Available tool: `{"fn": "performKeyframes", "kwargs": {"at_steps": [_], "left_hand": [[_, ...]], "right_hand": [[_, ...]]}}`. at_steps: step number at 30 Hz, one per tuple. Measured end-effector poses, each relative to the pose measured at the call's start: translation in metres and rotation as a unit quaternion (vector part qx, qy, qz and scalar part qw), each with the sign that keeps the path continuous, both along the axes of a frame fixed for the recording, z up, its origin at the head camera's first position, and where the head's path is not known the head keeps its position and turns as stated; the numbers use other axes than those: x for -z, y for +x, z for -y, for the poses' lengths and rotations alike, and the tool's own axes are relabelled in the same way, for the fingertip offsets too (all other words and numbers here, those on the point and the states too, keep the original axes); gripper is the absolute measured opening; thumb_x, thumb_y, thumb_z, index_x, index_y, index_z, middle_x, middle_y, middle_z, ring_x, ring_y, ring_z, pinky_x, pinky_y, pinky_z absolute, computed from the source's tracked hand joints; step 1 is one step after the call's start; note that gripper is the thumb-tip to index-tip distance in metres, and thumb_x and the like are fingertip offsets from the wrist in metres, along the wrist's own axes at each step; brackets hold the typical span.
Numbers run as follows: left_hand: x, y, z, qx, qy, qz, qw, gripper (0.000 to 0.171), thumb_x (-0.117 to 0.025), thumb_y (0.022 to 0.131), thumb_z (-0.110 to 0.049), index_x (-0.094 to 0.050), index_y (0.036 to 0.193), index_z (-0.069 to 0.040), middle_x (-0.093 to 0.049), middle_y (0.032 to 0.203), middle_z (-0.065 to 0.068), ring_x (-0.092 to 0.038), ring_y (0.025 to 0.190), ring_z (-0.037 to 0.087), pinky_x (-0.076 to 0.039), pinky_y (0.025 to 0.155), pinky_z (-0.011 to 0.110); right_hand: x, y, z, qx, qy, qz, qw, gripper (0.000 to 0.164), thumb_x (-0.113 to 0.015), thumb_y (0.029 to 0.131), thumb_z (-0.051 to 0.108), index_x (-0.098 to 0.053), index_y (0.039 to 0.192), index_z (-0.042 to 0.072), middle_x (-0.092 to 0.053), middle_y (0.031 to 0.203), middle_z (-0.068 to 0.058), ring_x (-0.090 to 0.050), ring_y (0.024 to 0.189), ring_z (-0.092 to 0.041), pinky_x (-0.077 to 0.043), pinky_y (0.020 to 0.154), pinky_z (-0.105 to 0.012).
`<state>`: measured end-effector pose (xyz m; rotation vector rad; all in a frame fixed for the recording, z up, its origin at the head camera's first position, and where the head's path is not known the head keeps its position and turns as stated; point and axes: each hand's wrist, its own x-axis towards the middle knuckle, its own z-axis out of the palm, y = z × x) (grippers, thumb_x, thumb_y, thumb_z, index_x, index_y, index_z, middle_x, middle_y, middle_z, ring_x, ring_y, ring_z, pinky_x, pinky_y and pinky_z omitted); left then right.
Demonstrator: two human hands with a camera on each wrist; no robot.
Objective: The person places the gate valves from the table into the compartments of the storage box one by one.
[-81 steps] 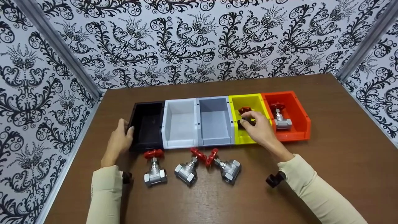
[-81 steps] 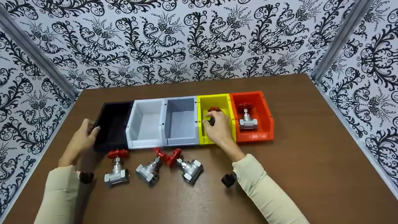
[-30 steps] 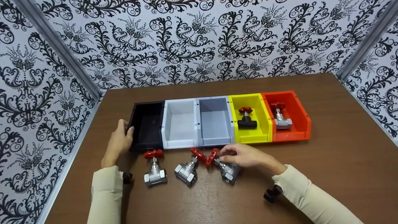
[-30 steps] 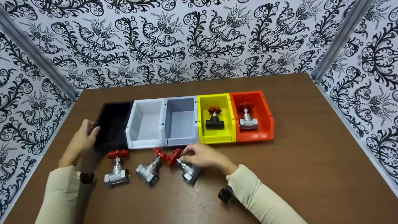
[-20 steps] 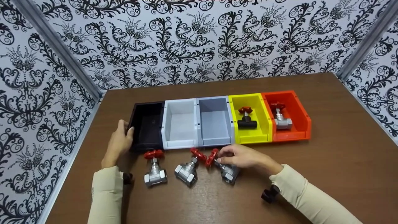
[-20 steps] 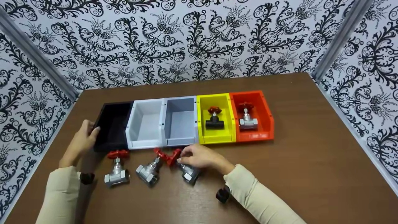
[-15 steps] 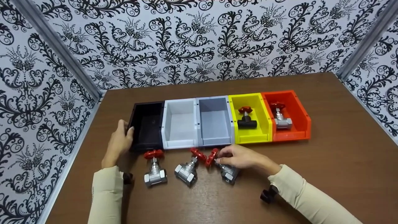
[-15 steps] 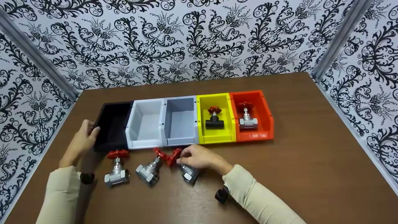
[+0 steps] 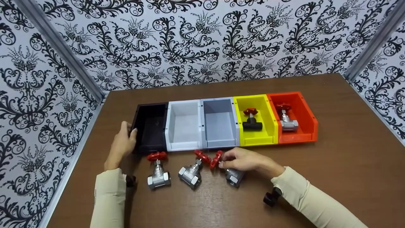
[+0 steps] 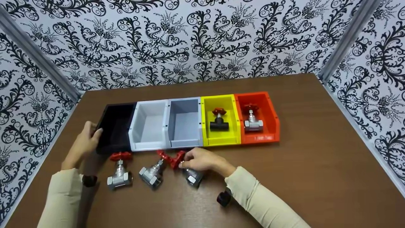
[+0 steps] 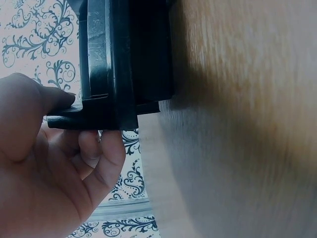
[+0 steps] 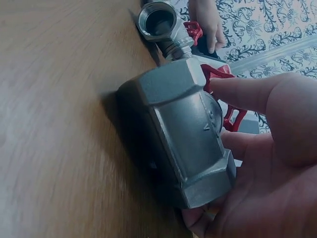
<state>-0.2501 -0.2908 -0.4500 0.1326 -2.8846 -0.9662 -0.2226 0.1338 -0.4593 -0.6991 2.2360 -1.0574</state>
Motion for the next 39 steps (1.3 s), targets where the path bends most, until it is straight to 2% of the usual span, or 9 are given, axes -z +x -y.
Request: {"fn": "performKeyframes", "kwargs": {"at_steps": [4, 8, 13, 22, 31, 39], "left_hand": [[-0.001, 0.000, 0.000, 0.002, 0.002, 0.000, 1.0000, 0.031, -0.042, 0.105, -0.025, -0.037, 0.127, -0.003, -0.060, 0.116, 0.033, -0.059, 0.105, 0.049, -0.043, 0.086, 0.060], [0.000, 0.000, 0.000, 0.001, 0.005, 0.005, 1.0000, 0.032, -0.041, 0.106, -0.027, -0.037, 0.127, -0.004, -0.060, 0.117, 0.033, -0.059, 0.106, 0.048, -0.043, 0.086, 0.060], [0.000, 0.000, 0.000, 0.003, 0.004, 0.008, 1.0000, 0.032, -0.040, 0.106, -0.027, -0.036, 0.128, -0.003, -0.060, 0.118, 0.032, -0.059, 0.106, 0.048, -0.043, 0.086, 0.060], [0.001, 0.000, 0.000, 0.002, 0.002, 0.001, 1.0000, 0.032, -0.040, 0.106, -0.026, -0.036, 0.127, -0.002, -0.059, 0.118, 0.033, -0.059, 0.105, 0.050, -0.043, 0.085, 0.061], [0.000, 0.001, -0.001, 0.000, 0.004, -0.006, 1.0000, 0.031, -0.039, 0.107, -0.028, -0.037, 0.127, -0.004, -0.061, 0.117, 0.027, -0.060, 0.100, 0.045, -0.043, 0.082, 0.059], [0.002, 0.001, -0.002, -0.002, -0.001, -0.001, 1.0000, 0.032, -0.038, 0.107, -0.028, -0.036, 0.128, -0.004, -0.060, 0.118, 0.031, -0.059, 0.105, 0.049, -0.042, 0.084, 0.062]], "right_hand": [[-0.001, 0.000, -0.002, 0.008, -0.010, 0.028, 1.000, 0.015, -0.070, 0.091, 0.024, -0.071, 0.097, 0.011, -0.067, 0.083, 0.002, -0.059, 0.073, -0.012, -0.048, 0.068, -0.028], [0.000, 0.001, -0.003, 0.009, -0.013, 0.039, 0.999, 0.015, -0.072, 0.089, 0.022, -0.071, 0.097, 0.010, -0.066, 0.080, 0.003, -0.058, 0.070, -0.010, -0.047, 0.064, -0.025], [0.002, 0.002, -0.002, 0.023, -0.011, 0.042, 0.999, 0.013, -0.072, 0.089, 0.021, -0.071, 0.092, 0.009, -0.064, 0.079, 0.002, -0.056, 0.068, -0.011, -0.046, 0.063, -0.025], [0.002, 0.005, -0.001, 0.048, -0.008, 0.048, 0.998, 0.013, -0.066, 0.093, 0.020, -0.067, 0.093, 0.008, -0.065, 0.084, -0.003, -0.060, 0.070, -0.014, -0.050, 0.064, -0.028], [0.007, 0.007, -0.003, 0.062, -0.067, 0.054, 0.994, 0.024, -0.061, 0.099, 0.022, -0.063, 0.115, 0.005, -0.070, 0.095, -0.009, -0.064, 0.082, -0.016, -0.050, 0.074, -0.032], [0.005, 0.010, -0.005, 0.048, -0.063, 0.027, 0.997, 0.020, -0.059, 0.100, 0.021, -0.063, 0.115, 0.009, -0.070, 0.096, -0.006, -0.064, 0.086, -0.017, -0.050, 0.077, -0.035]]}}
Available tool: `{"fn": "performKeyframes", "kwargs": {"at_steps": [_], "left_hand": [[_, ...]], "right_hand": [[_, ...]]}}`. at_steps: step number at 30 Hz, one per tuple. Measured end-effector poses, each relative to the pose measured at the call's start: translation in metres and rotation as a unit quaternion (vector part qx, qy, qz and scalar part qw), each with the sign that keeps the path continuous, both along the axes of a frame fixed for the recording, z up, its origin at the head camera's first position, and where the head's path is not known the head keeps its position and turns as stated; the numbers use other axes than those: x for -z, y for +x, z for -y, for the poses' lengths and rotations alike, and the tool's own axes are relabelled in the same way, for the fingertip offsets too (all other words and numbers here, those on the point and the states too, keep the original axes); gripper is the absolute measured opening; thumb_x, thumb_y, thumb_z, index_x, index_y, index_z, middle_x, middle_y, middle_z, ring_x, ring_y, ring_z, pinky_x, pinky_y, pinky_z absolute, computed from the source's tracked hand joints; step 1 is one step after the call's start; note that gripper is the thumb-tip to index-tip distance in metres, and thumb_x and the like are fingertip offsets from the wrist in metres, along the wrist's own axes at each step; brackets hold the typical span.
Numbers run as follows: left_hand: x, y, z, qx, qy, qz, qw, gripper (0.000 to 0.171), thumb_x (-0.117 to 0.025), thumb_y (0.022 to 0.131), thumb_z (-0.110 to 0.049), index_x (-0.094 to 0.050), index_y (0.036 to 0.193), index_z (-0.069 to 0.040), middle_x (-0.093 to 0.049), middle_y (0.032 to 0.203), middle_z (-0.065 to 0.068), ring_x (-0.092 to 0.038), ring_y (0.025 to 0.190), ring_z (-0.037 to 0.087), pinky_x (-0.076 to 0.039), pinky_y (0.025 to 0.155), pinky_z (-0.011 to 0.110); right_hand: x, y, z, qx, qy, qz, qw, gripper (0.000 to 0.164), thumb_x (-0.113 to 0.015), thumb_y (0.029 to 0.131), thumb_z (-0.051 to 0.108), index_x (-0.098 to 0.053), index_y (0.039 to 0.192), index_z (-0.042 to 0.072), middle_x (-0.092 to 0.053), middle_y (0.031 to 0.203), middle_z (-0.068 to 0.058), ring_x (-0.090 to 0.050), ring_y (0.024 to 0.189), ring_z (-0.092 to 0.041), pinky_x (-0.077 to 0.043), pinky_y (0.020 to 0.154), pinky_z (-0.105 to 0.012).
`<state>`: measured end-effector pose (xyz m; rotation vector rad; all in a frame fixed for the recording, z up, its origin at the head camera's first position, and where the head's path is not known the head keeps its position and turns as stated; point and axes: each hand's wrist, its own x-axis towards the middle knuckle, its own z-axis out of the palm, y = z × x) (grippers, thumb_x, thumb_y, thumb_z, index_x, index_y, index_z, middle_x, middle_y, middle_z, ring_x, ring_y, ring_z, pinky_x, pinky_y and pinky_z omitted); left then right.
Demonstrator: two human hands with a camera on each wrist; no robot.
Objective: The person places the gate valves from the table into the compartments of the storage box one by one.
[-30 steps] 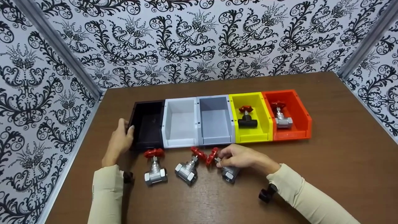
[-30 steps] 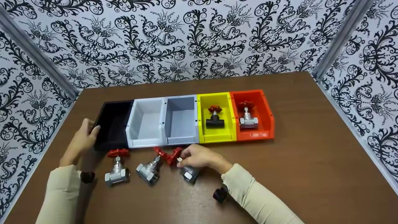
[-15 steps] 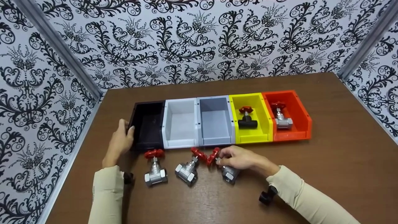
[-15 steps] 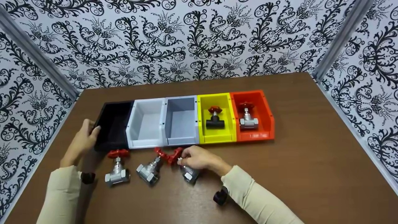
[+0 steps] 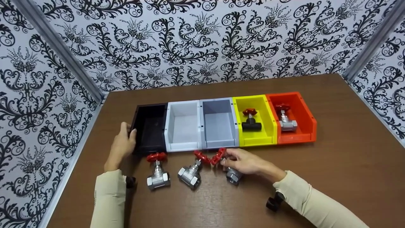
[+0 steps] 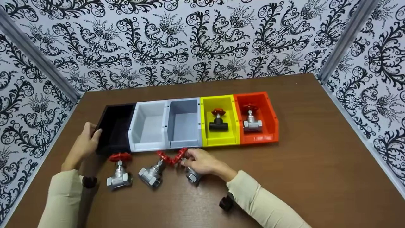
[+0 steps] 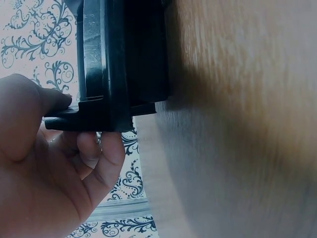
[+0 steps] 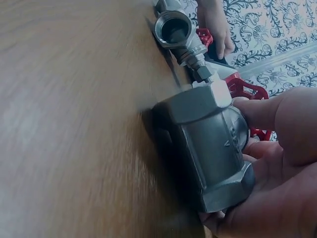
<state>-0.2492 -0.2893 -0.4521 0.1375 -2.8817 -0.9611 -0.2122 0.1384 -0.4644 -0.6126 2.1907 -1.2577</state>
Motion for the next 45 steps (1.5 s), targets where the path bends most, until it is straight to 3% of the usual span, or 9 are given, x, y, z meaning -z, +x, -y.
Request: {"fn": "performKeyframes", "kwargs": {"at_steps": [11, 17, 30, 36, 45], "left_hand": [[0.003, -0.001, 0.001, -0.001, 0.006, 0.003, 1.0000, 0.033, -0.038, 0.107, -0.028, -0.035, 0.129, -0.004, -0.059, 0.120, 0.031, -0.058, 0.107, 0.050, -0.041, 0.086, 0.063], [0.000, -0.001, 0.000, 0.000, 0.007, -0.005, 1.0000, 0.031, -0.039, 0.106, -0.027, -0.036, 0.127, -0.004, -0.061, 0.118, 0.031, -0.059, 0.105, 0.050, -0.042, 0.085, 0.061], [-0.001, -0.001, -0.001, 0.001, 0.011, 0.002, 0.9999, 0.033, -0.038, 0.107, -0.029, -0.036, 0.128, -0.004, -0.061, 0.120, 0.030, -0.059, 0.107, 0.049, -0.043, 0.086, 0.060], [-0.001, -0.001, 0.000, 0.003, 0.012, -0.005, 0.9999, 0.032, -0.038, 0.107, -0.027, -0.036, 0.128, -0.003, -0.061, 0.117, 0.031, -0.060, 0.105, 0.048, -0.043, 0.086, 0.060], [0.001, 0.000, 0.001, 0.002, 0.010, -0.004, 0.9999, 0.033, -0.038, 0.107, -0.029, -0.036, 0.128, -0.004, -0.061, 0.115, 0.032, -0.060, 0.103, 0.048, -0.043, 0.084, 0.060]], "right_hand": [[-0.002, 0.003, 0.003, 0.008, -0.002, -0.024, 1.000, 0.016, -0.064, 0.096, 0.021, -0.065, 0.106, 0.009, -0.073, 0.088, -0.005, -0.065, 0.075, -0.012, -0.049, 0.067, -0.027], [-0.006, 0.005, 0.003, 0.009, -0.014, -0.010, 1.000, 0.017, -0.064, 0.097, 0.022, -0.065, 0.106, 0.008, -0.073, 0.088, -0.005, -0.065, 0.074, -0.014, -0.050, 0.065, -0.026], [-0.016, 0.005, 0.005, 0.065, -0.059, 0.090, 0.992, 0.034, -0.068, 0.094, 0.026, -0.062, 0.120, 0.005, -0.070, 0.103, -0.012, -0.063, 0.087, -0.019, -0.050, 0.076, -0.032], [-0.019, 0.002, 0.003, 0.059, -0.075, 0.111, 0.989, 0.045, -0.073, 0.090, 0.028, -0.058, 0.126, 0.005, -0.067, 0.109, -0.010, -0.060, 0.097, -0.021, -0.047, 0.087, -0.034], [-0.027, -0.002, 0.002, 0.073, -0.126, 0.162, 0.976, 0.059, -0.074, 0.089, 0.019, -0.044, 0.135, -0.001, -0.056, 0.130, -0.025, -0.062, 0.099, -0.022, -0.052, 0.088, -0.033]]}}
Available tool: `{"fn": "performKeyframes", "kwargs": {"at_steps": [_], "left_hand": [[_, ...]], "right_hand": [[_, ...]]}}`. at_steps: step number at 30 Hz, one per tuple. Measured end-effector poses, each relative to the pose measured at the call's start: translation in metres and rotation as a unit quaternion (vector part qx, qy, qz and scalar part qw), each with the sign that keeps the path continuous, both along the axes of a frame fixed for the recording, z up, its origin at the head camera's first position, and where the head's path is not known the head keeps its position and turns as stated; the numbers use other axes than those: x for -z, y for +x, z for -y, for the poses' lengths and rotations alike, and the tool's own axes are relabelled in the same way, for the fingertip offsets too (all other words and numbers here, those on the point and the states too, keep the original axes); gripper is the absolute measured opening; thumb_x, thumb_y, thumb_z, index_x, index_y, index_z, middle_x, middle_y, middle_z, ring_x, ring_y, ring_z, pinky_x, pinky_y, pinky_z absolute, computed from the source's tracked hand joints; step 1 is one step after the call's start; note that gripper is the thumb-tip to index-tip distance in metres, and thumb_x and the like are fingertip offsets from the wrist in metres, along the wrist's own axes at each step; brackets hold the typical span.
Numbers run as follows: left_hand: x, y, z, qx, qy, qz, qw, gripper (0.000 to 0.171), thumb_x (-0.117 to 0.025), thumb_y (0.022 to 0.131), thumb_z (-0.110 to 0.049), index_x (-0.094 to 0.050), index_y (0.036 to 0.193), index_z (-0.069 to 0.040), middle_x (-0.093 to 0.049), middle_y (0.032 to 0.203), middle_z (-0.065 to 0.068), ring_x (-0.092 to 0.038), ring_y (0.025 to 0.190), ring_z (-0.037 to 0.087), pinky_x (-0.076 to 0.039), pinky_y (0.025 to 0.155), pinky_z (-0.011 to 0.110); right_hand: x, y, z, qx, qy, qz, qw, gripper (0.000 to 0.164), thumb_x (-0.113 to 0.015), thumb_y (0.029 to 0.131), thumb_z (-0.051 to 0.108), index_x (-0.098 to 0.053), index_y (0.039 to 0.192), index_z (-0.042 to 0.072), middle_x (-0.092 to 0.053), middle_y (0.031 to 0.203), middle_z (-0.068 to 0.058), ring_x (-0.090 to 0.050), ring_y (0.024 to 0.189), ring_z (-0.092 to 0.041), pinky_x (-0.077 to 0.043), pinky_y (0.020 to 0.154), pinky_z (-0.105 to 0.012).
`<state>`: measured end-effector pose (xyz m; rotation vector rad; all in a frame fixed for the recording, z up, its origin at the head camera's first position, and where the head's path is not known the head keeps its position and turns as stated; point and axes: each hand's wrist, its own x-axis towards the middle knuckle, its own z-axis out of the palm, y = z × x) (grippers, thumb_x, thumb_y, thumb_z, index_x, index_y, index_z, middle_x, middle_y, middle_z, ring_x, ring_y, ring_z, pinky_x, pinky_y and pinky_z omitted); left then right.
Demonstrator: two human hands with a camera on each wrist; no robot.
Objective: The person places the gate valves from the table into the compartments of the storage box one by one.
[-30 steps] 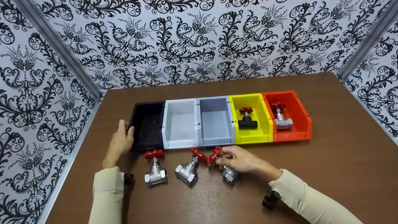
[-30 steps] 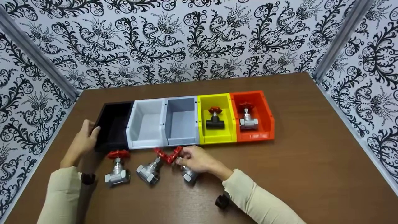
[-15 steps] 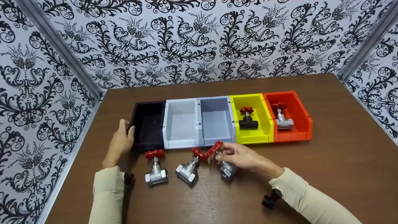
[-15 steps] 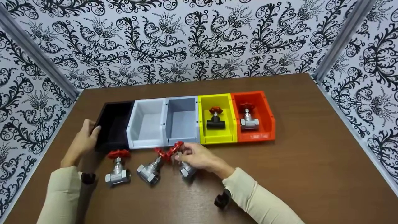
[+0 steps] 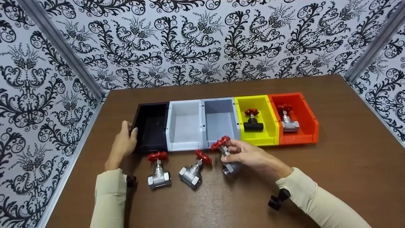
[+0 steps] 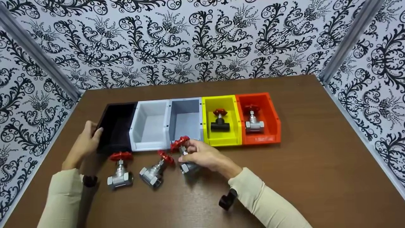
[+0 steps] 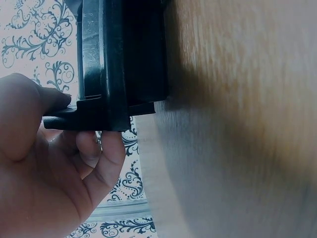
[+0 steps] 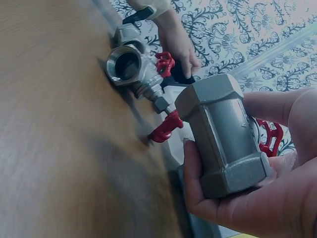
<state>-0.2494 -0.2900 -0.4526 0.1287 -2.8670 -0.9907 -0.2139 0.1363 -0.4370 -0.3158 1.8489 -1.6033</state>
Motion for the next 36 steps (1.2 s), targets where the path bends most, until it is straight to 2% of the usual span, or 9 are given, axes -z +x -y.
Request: {"fn": "performKeyframes", "kwargs": {"at_steps": [4, 8, 16, 18, 24, 27, 33, 36], "left_hand": [[0.002, -0.001, 0.000, -0.003, -0.002, -0.004, 1.0000, 0.030, -0.040, 0.106, -0.027, -0.036, 0.126, -0.004, -0.062, 0.111, 0.030, -0.060, 0.100, 0.048, -0.043, 0.081, 0.060], [0.002, -0.001, 0.000, -0.006, 0.002, -0.004, 1.0000, 0.031, -0.040, 0.106, -0.026, -0.036, 0.127, -0.004, -0.061, 0.113, 0.030, -0.060, 0.102, 0.049, -0.043, 0.083, 0.061], [0.003, -0.001, -0.001, -0.006, 0.001, -0.002, 1.0000, 0.032, -0.040, 0.106, -0.028, -0.036, 0.128, -0.004, -0.061, 0.119, 0.030, -0.059, 0.106, 0.051, -0.042, 0.084, 0.063], [0.003, -0.001, -0.001, -0.006, 0.002, -0.004, 1.0000, 0.032, -0.040, 0.106, -0.027, -0.036, 0.128, -0.004, -0.061, 0.119, 0.030, -0.059, 0.106, 0.051, -0.042, 0.085, 0.063], [0.002, -0.002, 0.000, -0.007, 0.002, -0.001, 1.0000, 0.032, -0.039, 0.106, -0.027, -0.036, 0.128, -0.004, -0.061, 0.119, 0.028, -0.059, 0.105, 0.049, -0.042, 0.085, 0.062], [0.001, -0.002, 0.001, -0.004, 0.002, 0.002, 1.0000, 0.033, -0.038, 0.107, -0.029, -0.035, 0.129, -0.004, -0.060, 0.121, 0.028, -0.059, 0.105, 0.048, -0.042, 0.085, 0.062], [0.001, -0.001, 0.001, 0.004, 0.001, -0.006, 1.0000, 0.030, -0.039, 0.107, -0.027, -0.037, 0.126, -0.004, -0.061, 0.116, 0.026, -0.060, 0.100, 0.045, -0.043, 0.083, 0.058], [0.002, -0.001, 0.001, 0.006, 0.003, -0.011, 0.9999, 0.028, -0.040, 0.106, -0.025, -0.037, 0.124, -0.003, -0.061, 0.114, 0.025, -0.060, 0.099, 0.044, -0.043, 0.083, 0.057]], "right_hand": [[-0.003, -0.002, 0.001, 0.003, -0.015, 0.007, 1.000, 0.063, -0.073, 0.089, 0.017, -0.040, 0.139, -0.002, -0.052, 0.135, -0.028, -0.063, 0.100, -0.024, -0.053, 0.088, -0.034], [-0.005, -0.004, 0.002, 0.000, -0.009, -0.007, 1.000, 0.062, -0.073, 0.090, 0.018, -0.040, 0.139, -0.001, -0.053, 0.133, -0.027, -0.063, 0.099, -0.022, -0.053, 0.086, -0.031], [-0.011, -0.008, 0.005, -0.001, 0.024, -0.066, 0.997, 0.056, -0.074, 0.090, 0.024, -0.047, 0.133, 0.001, -0.060, 0.127, -0.021, -0.063, 0.098, -0.022, -0.052, 0.089, -0.031], [-0.012, -0.009, 0.006, 0.009, 0.033, -0.076, 0.996, 0.057, -0.075, 0.089, 0.027, -0.048, 0.132, 0.001, -0.062, 0.125, -0.018, -0.062, 0.098, -0.021, -0.051, 0.089, -0.031], [-0.016, -0.015, 0.011, 0.053, 0.032, -0.062, 0.996, 0.059, -0.075, 0.090, 0.025, -0.046, 0.136, 0.001, -0.059, 0.130, -0.020, -0.063, 0.098, -0.021, -0.051, 0.091, -0.032], [-0.017, -0.017, 0.014, 0.079, 0.029, -0.052, 0.995, 0.063, -0.074, 0.090, 0.023, -0.043, 0.139, 0.000, -0.054, 0.136, -0.023, -0.063, 0.102, -0.021, -0.050, 0.095, -0.035], [-0.019, -0.022, 0.021, 0.112, 0.017, -0.051, 0.992, 0.066, -0.073, 0.091, 0.017, -0.038, 0.143, -0.005, -0.046, 0.144, -0.028, -0.058, 0.118, -0.030, -0.043, 0.106, -0.044], [-0.017, -0.025, 0.023, 0.124, 0.016, -0.048, 0.991, 0.065, -0.072, 0.091, 0.015, -0.038, 0.143, -0.005, -0.045, 0.145, -0.028, -0.058, 0.118, -0.031, -0.042, 0.107, -0.045]]}}
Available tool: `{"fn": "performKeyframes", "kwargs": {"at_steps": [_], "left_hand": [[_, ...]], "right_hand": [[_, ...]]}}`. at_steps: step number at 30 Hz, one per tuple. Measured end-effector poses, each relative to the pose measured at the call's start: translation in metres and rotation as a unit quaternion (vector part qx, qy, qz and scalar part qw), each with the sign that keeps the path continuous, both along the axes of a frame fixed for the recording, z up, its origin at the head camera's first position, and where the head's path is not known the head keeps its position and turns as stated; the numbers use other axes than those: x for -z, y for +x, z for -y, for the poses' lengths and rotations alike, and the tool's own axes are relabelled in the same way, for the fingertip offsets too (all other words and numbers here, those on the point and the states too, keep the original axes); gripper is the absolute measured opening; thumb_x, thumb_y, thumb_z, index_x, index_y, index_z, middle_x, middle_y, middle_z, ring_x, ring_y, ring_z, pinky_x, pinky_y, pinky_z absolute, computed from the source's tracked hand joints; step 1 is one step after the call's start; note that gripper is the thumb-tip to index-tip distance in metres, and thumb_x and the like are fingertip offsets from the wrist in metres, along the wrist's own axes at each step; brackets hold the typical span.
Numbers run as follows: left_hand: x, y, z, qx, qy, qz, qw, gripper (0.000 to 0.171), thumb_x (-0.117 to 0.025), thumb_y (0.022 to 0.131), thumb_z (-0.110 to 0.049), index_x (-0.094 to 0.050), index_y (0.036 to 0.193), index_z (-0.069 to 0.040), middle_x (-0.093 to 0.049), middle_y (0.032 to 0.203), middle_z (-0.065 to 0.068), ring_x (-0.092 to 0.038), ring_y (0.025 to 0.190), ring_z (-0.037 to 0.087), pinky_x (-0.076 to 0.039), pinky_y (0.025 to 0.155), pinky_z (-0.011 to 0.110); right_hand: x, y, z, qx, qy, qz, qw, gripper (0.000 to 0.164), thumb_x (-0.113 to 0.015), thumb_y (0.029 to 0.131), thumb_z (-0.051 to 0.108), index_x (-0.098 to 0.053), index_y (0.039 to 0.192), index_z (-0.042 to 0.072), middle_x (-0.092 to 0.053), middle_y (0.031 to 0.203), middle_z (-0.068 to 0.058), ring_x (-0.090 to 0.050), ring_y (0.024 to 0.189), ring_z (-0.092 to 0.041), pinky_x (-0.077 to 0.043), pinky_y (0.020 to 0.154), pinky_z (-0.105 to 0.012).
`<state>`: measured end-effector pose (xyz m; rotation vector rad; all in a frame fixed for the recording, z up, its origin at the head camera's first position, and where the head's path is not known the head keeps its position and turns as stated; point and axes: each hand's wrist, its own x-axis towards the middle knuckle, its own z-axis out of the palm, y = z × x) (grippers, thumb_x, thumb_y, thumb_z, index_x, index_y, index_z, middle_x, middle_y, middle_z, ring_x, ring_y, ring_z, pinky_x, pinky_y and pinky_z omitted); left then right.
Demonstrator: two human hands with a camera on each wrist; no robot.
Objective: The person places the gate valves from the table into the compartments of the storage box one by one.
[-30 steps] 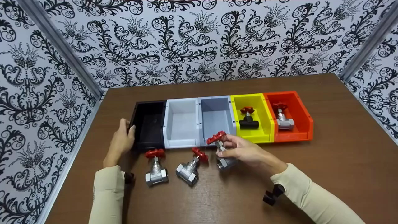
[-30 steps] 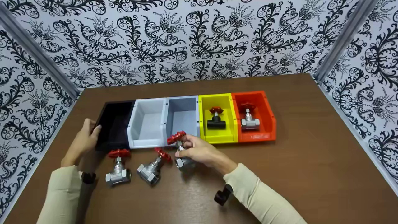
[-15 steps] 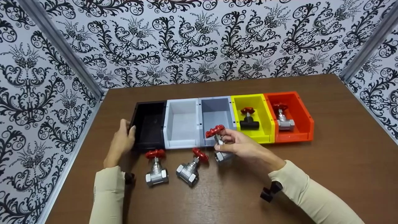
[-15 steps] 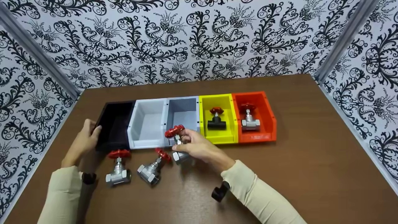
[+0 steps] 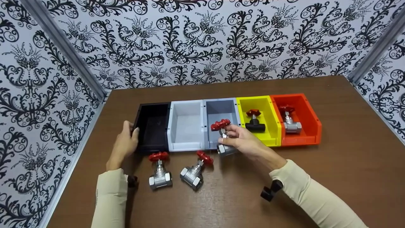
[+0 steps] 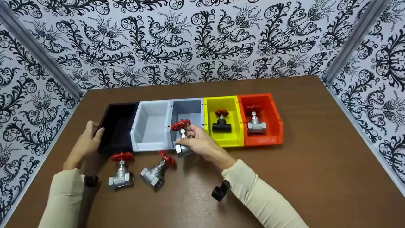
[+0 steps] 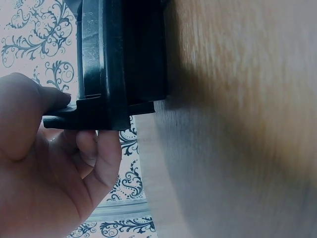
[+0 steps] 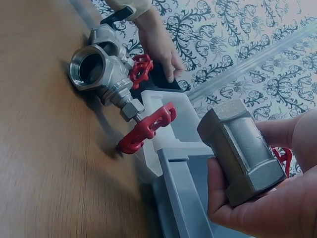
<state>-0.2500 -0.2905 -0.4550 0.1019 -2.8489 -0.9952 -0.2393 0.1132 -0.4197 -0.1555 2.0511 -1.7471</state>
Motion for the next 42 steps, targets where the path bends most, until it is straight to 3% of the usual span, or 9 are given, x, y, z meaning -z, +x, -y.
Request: {"fn": "performKeyframes", "kwargs": {"at_steps": [5, 9, 20, 27, 42], "left_hand": [[0.001, 0.000, 0.000, -0.007, 0.000, 0.004, 1.0000, 0.028, -0.040, 0.106, -0.026, -0.037, 0.124, -0.004, -0.061, 0.115, 0.024, -0.060, 0.102, 0.045, -0.043, 0.084, 0.058], [-0.003, 0.000, -0.001, -0.018, -0.013, 0.027, 0.9994, 0.032, -0.038, 0.106, -0.030, -0.036, 0.128, -0.007, -0.061, 0.118, 0.027, -0.059, 0.105, 0.046, -0.042, 0.083, 0.060], [-0.015, 0.002, -0.009, -0.050, -0.045, 0.068, 0.9955, 0.034, -0.038, 0.106, -0.033, -0.038, 0.131, -0.009, -0.059, 0.128, 0.029, -0.057, 0.112, 0.048, -0.042, 0.085, 0.061], [-0.018, 0.001, -0.010, -0.064, -0.048, 0.064, 0.9947, 0.031, -0.043, 0.104, -0.030, -0.044, 0.127, -0.010, -0.061, 0.121, 0.025, -0.058, 0.111, 0.047, -0.043, 0.084, 0.061], [-0.017, 0.000, -0.008, -0.062, -0.040, 0.069, 0.9949, 0.034, -0.042, 0.104, -0.031, -0.042, 0.131, -0.010, -0.060, 0.123, 0.027, -0.058, 0.109, 0.047, -0.043, 0.084, 0.061]], "right_hand": [[0.004, -0.004, 0.003, 0.016, -0.015, 0.011, 1.000, 0.059, -0.070, 0.093, 0.013, -0.040, 0.139, -0.006, -0.051, 0.138, -0.028, -0.063, 0.093, -0.019, -0.052, 0.090, -0.031], [0.004, -0.005, 0.006, 0.024, -0.036, 0.022, 0.999, 0.050, -0.068, 0.093, 0.010, -0.043, 0.134, -0.005, -0.056, 0.129, -0.027, -0.062, 0.083, -0.016, -0.053, 0.076, -0.024], [0.006, -0.011, 0.011, 0.038, -0.019, 0.016, 0.999, 0.051, -0.068, 0.093, 0.013, -0.044, 0.134, -0.004, -0.049, 0.137, -0.028, -0.059, 0.100, -0.022, -0.049, 0.094, -0.032], [0.006, -0.014, 0.013, 0.048, -0.039, 0.018, 0.998, 0.046, -0.065, 0.093, 0.011, -0.045, 0.132, -0.004, -0.054, 0.129, -0.026, -0.060, 0.088, -0.017, -0.051, 0.082, -0.025], [0.007, -0.025, 0.016, 0.059, -0.016, 0.003, 0.998, 0.045, -0.063, 0.095, 0.010, -0.044, 0.134, -0.003, -0.060, 0.115, -0.015, -0.060, 0.089, -0.018, -0.050, 0.081, -0.027]]}}
